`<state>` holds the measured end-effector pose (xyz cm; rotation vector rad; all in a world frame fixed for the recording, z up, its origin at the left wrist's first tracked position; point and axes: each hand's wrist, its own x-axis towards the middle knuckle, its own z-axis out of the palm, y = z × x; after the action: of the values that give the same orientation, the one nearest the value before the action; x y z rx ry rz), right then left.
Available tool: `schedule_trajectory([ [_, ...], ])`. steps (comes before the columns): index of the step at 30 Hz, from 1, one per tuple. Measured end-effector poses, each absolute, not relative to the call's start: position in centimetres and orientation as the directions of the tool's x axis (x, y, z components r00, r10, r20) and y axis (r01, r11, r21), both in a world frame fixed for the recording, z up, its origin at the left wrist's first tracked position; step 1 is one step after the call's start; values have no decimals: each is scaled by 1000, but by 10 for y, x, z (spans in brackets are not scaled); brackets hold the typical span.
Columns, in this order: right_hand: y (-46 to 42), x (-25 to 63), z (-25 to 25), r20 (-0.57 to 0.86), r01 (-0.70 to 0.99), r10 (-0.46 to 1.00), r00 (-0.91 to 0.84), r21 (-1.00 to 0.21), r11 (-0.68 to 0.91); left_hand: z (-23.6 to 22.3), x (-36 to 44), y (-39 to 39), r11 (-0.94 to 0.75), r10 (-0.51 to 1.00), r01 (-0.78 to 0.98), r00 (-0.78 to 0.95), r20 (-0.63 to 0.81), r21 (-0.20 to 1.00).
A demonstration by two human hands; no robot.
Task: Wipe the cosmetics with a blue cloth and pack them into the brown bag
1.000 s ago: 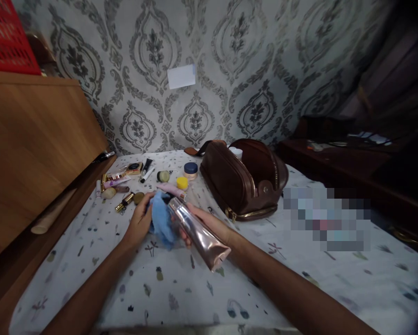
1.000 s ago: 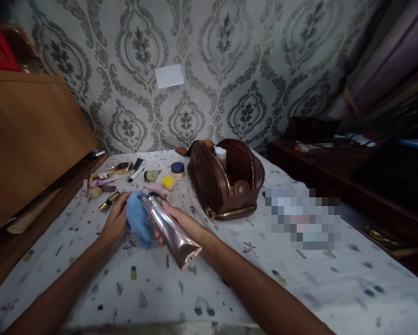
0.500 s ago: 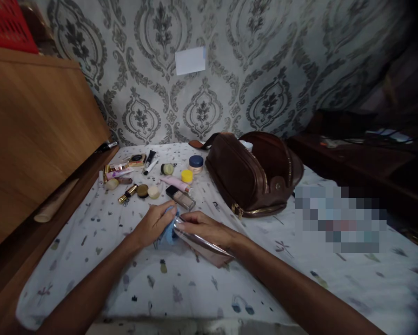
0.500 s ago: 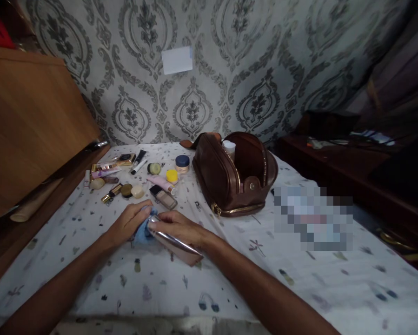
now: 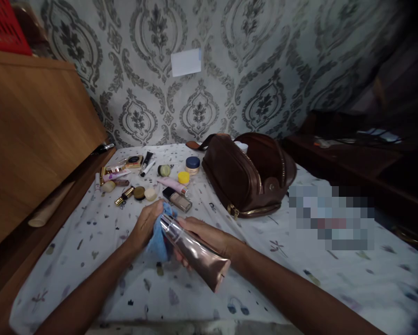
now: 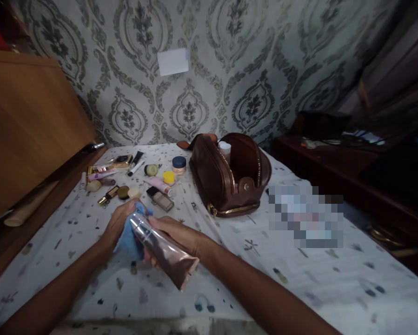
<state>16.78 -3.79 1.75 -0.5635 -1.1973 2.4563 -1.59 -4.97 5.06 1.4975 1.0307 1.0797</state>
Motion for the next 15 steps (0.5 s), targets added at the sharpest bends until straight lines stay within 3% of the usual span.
schedule_trajectory([
  [10,-32,169,22,5,-369,626,-780,-811,-454,56,-4,-43,153,986,-214,106,-133,965],
  [15,-33,188,54,210,-543,825,-525,-829,-134,47,-1,-37,196,979,-194,96,-180,961],
])
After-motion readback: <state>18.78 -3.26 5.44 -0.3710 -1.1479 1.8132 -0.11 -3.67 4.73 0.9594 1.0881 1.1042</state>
